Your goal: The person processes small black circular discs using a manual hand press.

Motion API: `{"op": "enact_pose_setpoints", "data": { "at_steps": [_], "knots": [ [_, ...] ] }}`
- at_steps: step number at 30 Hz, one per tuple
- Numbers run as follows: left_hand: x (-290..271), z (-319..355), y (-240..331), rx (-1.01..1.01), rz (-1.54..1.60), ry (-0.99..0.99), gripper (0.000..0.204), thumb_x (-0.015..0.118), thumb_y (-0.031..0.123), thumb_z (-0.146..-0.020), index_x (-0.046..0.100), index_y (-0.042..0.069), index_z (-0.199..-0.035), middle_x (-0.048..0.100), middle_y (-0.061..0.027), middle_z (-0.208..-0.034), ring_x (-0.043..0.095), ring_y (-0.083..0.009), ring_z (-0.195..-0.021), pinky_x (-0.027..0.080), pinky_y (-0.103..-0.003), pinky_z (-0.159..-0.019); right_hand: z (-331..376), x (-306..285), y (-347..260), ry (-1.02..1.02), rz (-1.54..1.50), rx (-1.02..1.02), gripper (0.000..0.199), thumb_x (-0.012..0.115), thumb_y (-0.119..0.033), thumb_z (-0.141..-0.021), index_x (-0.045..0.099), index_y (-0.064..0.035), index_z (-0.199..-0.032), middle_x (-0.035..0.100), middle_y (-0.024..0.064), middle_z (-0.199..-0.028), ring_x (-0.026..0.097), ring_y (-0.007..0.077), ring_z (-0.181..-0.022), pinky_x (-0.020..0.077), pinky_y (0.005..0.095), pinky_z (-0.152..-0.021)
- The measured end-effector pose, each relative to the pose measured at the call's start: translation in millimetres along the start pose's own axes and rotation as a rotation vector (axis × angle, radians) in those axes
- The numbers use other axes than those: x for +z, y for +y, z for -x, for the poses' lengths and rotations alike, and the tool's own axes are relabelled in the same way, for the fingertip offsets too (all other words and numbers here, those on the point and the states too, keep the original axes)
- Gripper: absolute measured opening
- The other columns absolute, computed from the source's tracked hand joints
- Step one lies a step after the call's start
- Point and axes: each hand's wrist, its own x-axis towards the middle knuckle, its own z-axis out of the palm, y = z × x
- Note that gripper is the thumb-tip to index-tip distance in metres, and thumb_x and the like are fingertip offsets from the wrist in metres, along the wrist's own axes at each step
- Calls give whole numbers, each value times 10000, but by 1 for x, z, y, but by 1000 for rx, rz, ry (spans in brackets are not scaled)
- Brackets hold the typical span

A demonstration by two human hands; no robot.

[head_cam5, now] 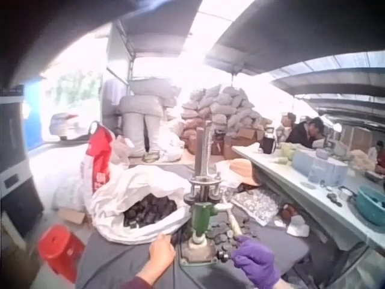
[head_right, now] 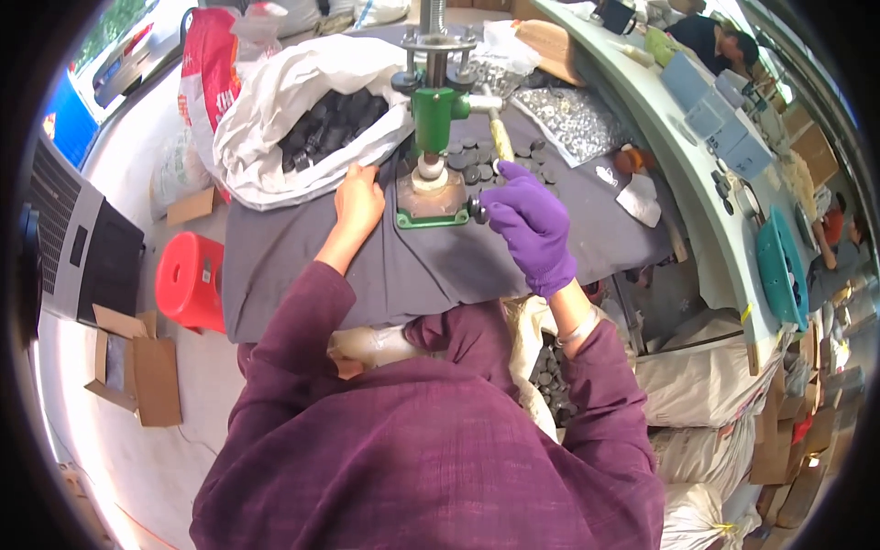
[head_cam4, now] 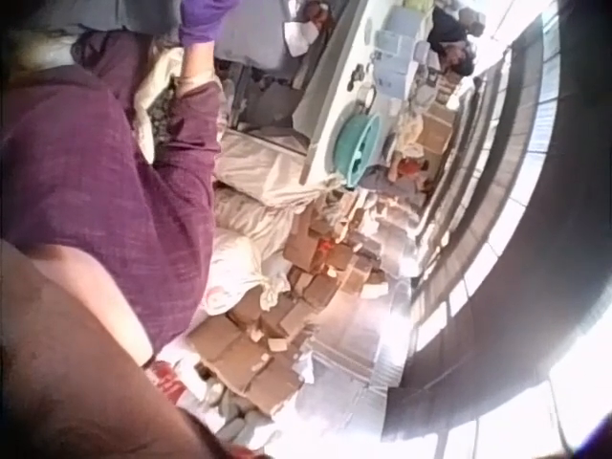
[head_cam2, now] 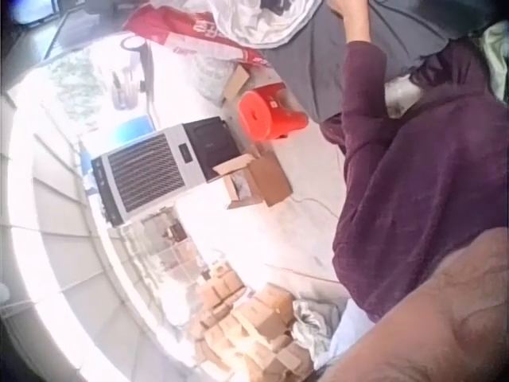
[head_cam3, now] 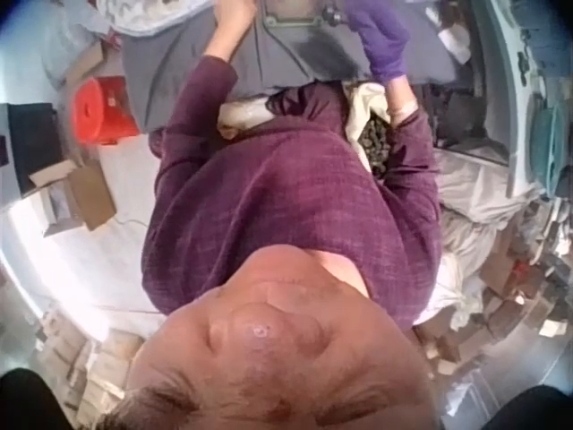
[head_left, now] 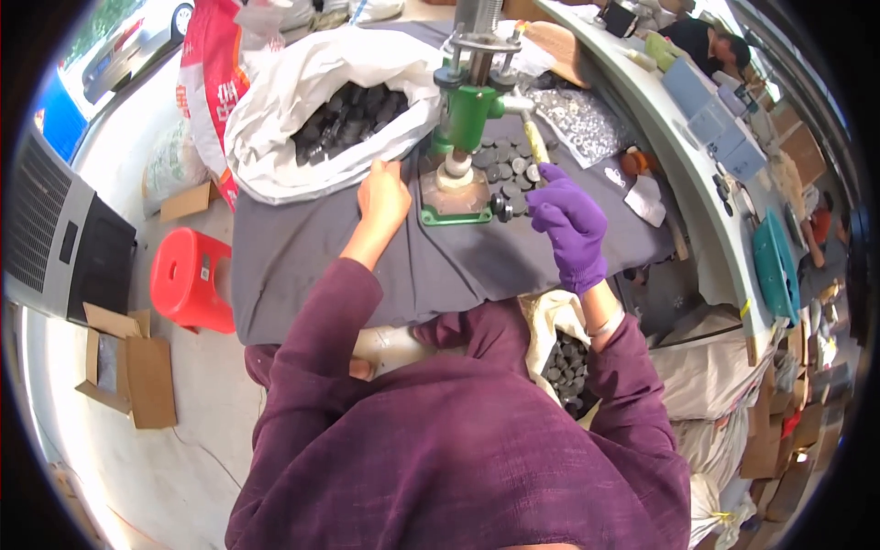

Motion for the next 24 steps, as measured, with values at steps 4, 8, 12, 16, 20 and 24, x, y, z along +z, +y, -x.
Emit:
{"op": "enact_pose_setpoints", "data": {
  "at_steps": [4, 8, 12, 16, 20, 24],
  "knots": [
    [-7, -6, 5, -74, -121, -100, 306, 639, 93, -763, 638, 100, -1069, 582, -185, -1012, 613, -372, -891, 499, -443, -776, -7, -7, -10, -52, 17, 205, 108, 581, -20, -842, 670, 6, -899, 583, 28, -632, 547, 97, -599, 477, 353, -894],
    [-8, -2, -9, -78, -118, -41, 331, 649, 115, -774, 604, 121, -1102, 584, -178, -964, 624, -372, -844, 506, -462, -730, -46, -18, -38, 49, -262, 416, 160, 558, -43, -859, 668, 28, -951, 603, 46, -699, 550, 80, -610, 435, 220, -546],
    [-7, -4, -9, -77, -153, -61, 338, 654, 136, -778, 587, 124, -1109, 616, -169, -932, 633, -361, -848, 507, -462, -741, -102, -29, -38, -32, -147, 269, 289, 474, -140, -925, 597, 112, -993, 639, 124, -850, 556, 122, -624, 501, 272, -655],
    [-5, -17, 8, -16, -257, -179, 290, 661, 166, -770, 606, 101, -1048, 630, -168, -908, 639, -366, -821, 511, -468, -727, -133, -35, -31, 87, -344, 269, 313, 450, -179, -956, 614, 82, -1008, 635, 137, -884, 556, 116, -617, 534, 320, -745],
    [9, -29, -5, 46, -324, -224, 243, 672, 201, -740, 635, 71, -943, 651, -165, -850, 648, -352, -783, 517, -450, -705, -151, -44, 10, -169, -614, 15, 317, 440, -199, -967, 558, 62, -1101, 641, 130, -892, 562, 134, -597, 554, 353, -737],
    [-10, -18, 10, -86, 59, -234, 227, 665, 201, -724, 627, 32, -870, 663, -167, -796, 656, -303, -749, 514, -417, -673, -151, -31, -16, -109, -626, 151, 317, 469, -243, -963, 606, 41, -994, 650, 111, -821, 567, 128, -538, 538, 291, -636]
  ]
}}
